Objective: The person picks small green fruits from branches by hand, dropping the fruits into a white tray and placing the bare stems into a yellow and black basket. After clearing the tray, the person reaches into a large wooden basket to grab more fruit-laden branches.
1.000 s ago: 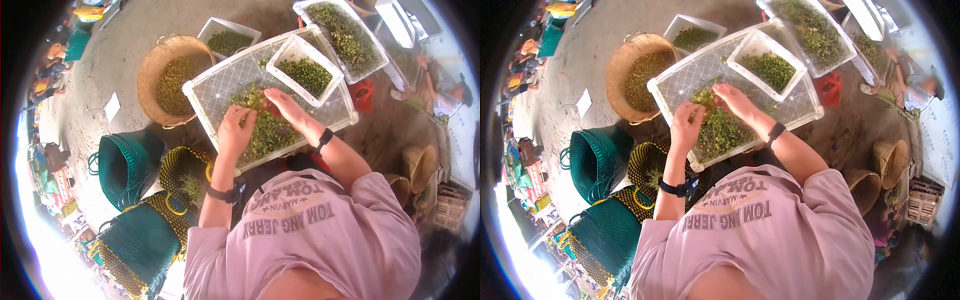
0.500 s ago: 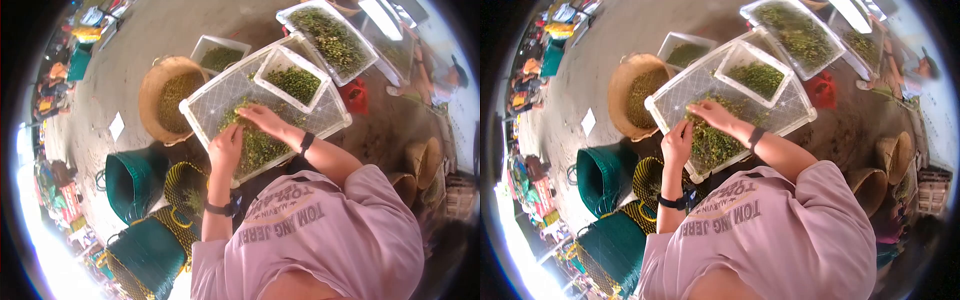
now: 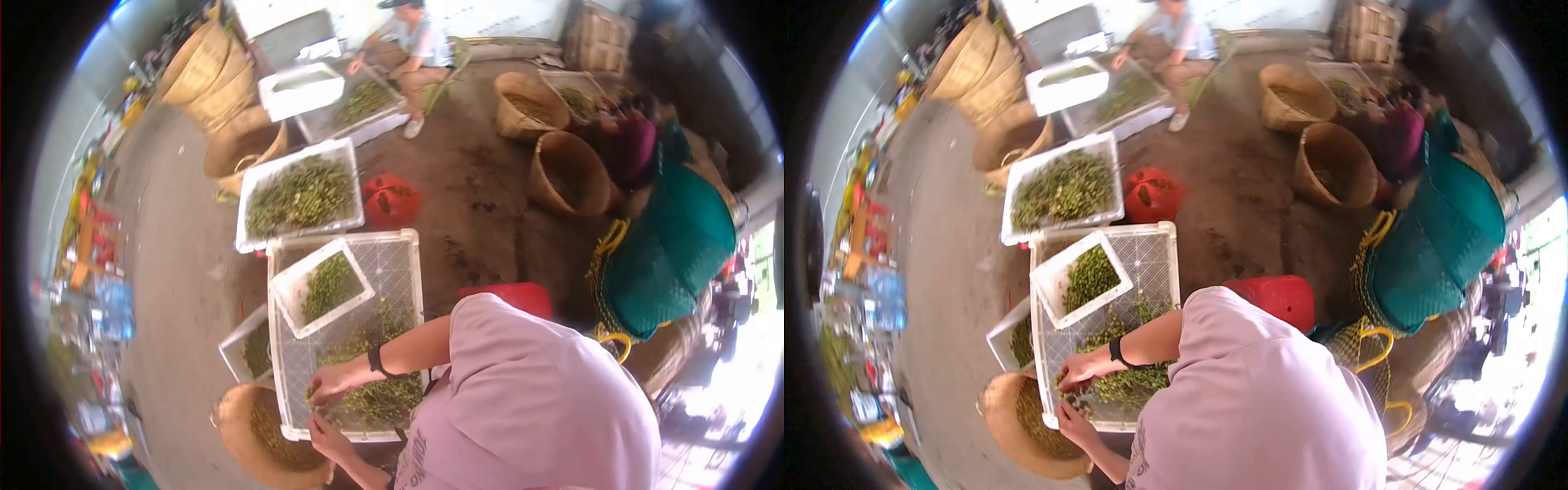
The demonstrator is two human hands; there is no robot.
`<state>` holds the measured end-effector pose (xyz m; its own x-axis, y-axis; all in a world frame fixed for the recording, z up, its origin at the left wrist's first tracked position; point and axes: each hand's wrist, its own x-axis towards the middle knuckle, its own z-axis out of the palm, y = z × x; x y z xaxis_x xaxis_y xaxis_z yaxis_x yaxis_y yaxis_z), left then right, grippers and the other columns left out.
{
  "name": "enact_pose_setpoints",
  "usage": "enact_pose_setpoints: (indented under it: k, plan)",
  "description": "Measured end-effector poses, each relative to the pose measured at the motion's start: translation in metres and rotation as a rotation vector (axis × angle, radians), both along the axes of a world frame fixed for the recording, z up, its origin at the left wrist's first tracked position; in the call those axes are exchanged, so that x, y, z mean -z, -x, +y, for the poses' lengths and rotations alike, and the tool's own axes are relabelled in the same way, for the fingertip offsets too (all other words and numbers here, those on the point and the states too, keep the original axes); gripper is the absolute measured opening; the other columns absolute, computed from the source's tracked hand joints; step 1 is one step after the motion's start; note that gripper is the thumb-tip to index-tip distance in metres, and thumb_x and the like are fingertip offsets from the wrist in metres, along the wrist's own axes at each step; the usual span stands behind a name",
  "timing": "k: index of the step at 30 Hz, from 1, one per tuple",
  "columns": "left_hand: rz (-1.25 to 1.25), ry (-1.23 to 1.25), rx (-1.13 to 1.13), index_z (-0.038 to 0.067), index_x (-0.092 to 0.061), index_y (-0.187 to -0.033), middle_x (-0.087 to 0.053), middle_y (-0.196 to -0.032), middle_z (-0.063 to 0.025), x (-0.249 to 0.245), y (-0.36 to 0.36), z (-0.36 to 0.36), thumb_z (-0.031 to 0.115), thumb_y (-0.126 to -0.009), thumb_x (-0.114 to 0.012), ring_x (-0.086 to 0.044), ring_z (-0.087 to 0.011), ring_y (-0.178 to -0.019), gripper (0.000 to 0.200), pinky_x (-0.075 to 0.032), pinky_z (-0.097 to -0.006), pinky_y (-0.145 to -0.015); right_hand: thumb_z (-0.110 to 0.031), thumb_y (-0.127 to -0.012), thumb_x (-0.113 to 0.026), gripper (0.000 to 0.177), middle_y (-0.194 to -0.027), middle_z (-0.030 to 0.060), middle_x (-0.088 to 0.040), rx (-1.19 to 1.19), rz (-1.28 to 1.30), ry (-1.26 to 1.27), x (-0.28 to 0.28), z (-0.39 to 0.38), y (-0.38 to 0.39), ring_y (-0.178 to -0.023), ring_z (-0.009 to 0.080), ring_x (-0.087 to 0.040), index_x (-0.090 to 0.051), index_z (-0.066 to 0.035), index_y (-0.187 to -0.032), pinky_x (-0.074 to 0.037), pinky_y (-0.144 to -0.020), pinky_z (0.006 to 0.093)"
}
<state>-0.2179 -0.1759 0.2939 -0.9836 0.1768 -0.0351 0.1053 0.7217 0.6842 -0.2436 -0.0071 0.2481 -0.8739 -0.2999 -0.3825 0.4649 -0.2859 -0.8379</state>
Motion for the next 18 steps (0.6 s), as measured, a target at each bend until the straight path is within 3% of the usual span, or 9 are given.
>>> enact_pose_setpoints:
  k: [2,5,6,7,10,12,14,16,18]
  plan:
    - [0.032,-0.055,0.041,-0.005,-0.06,-0.099,-0.062,-0.081,-0.0201,0.001,-0.003,-0.006,0.022,-0.096,-0.047,-0.056,-0.0334,-0.07,0.03,-0.045,-0.0396,-0.068,-0.024,-0.084,-0.072,0.024,-0.061,0.0021,-0.057,0.087,-0.12,0.082,-0.008,-0.003,-0.006,-0.049,0.0121,-0.048,-0.062,-0.007,-0.071,-0.036,-0.045,0.0292]
    - [-0.092,-0.115,0.055,-0.006,-0.059,-0.107,-0.063,-0.092,-0.019,0.012,0.002,-0.022,0.023,-0.097,-0.047,-0.058,-0.0289,-0.081,0.034,-0.048,-0.0375,-0.073,-0.023,-0.085,-0.071,0.021,-0.062,0.0015,-0.057,0.15,-0.198,0.174,-0.004,-0.003,-0.014,-0.051,0.0102,-0.049,-0.062,-0.008,-0.072,-0.037,-0.044,0.027]
    - [-0.116,-0.084,0.087,-0.007,-0.058,-0.112,-0.063,-0.1,-0.0166,0.012,0.005,-0.027,0.026,-0.098,-0.045,-0.059,-0.0253,-0.088,0.038,-0.05,-0.0361,-0.075,-0.023,-0.087,-0.067,0.02,-0.066,0.001,-0.058,0.126,-0.206,0.342,0.01,-0.008,-0.01,-0.054,0.0113,-0.05,-0.064,-0.005,-0.08,-0.04,-0.048,0.0277]
    - [-0.074,-0.119,0.115,-0.007,-0.058,-0.112,-0.063,-0.1,-0.0169,0.021,0.011,-0.038,0.026,-0.098,-0.046,-0.06,-0.025,-0.086,0.038,-0.05,-0.0361,-0.073,-0.024,-0.09,-0.064,0.021,-0.069,0.0005,-0.059,0.096,-0.209,0.508,0.022,-0.011,-0.008,-0.057,0.0124,-0.051,-0.065,-0.003,-0.088,-0.043,-0.052,0.0285]
    - [-0.064,-0.096,0.087,-0.004,-0.061,-0.11,-0.066,-0.093,-0.0188,0.023,0.014,-0.042,0.026,-0.095,-0.05,-0.061,-0.0298,-0.074,0.035,-0.05,-0.0411,-0.069,-0.021,-0.09,-0.061,0.018,-0.067,-0.0001,-0.056,0.154,-0.204,0.648,0.011,-0.008,-0.025,-0.054,0.0111,-0.047,-0.063,-0.004,-0.086,-0.041,-0.05,0.0266]
    - [-0.187,0.14,0.134,0.01,-0.063,-0.121,-0.061,-0.121,-0.0167,-0.034,-0.004,-0.03,0.041,-0.096,-0.049,-0.057,-0.0334,-0.108,0.042,-0.046,-0.0426,-0.091,-0.016,-0.09,-0.058,0.016,-0.064,-0.0009,-0.051,0.282,-0.208,0.482,0.002,-0.008,-0.036,-0.051,0.01,-0.043,-0.059,-0.005,-0.079,-0.038,-0.048,0.0258]
    - [-0.217,0.159,0.145,0.009,-0.062,-0.121,-0.061,-0.121,-0.0171,-0.065,-0.017,-0.018,0.041,-0.096,-0.048,-0.057,-0.0341,-0.108,0.043,-0.046,-0.0431,-0.091,-0.019,-0.094,-0.053,0.023,-0.064,-0.0005,-0.051,0.123,-0.041,0.537,0.006,-0.01,-0.039,-0.052,0.0104,-0.043,-0.055,-0.006,-0.075,-0.035,-0.047,0.0276]
    - [-0.245,0.185,0.157,0.008,-0.062,-0.121,-0.061,-0.12,-0.0174,-0.075,-0.025,-0.014,0.041,-0.096,-0.047,-0.057,-0.0349,-0.107,0.044,-0.045,-0.0436,-0.091,-0.023,-0.094,-0.051,0.026,-0.061,-0.0005,-0.047,0.185,-0.094,0.458,-0.003,-0.013,-0.049,-0.052,0.0123,-0.041,-0.053,-0.008,-0.073,-0.033,-0.048,0.0305]
    - [-0.237,0.219,0.163,0.006,-0.062,-0.12,-0.061,-0.12,-0.0169,-0.074,-0.027,-0.017,0.039,-0.097,-0.046,-0.058,-0.0346,-0.105,0.043,-0.045,-0.0427,-0.09,-0.028,-0.093,-0.052,0.028,-0.06,-0.0003,-0.046,0.201,0.105,0.259,-0.007,-0.018,-0.055,-0.05,0.0116,-0.04,-0.053,-0.009,-0.073,-0.033,-0.047,0.0293]
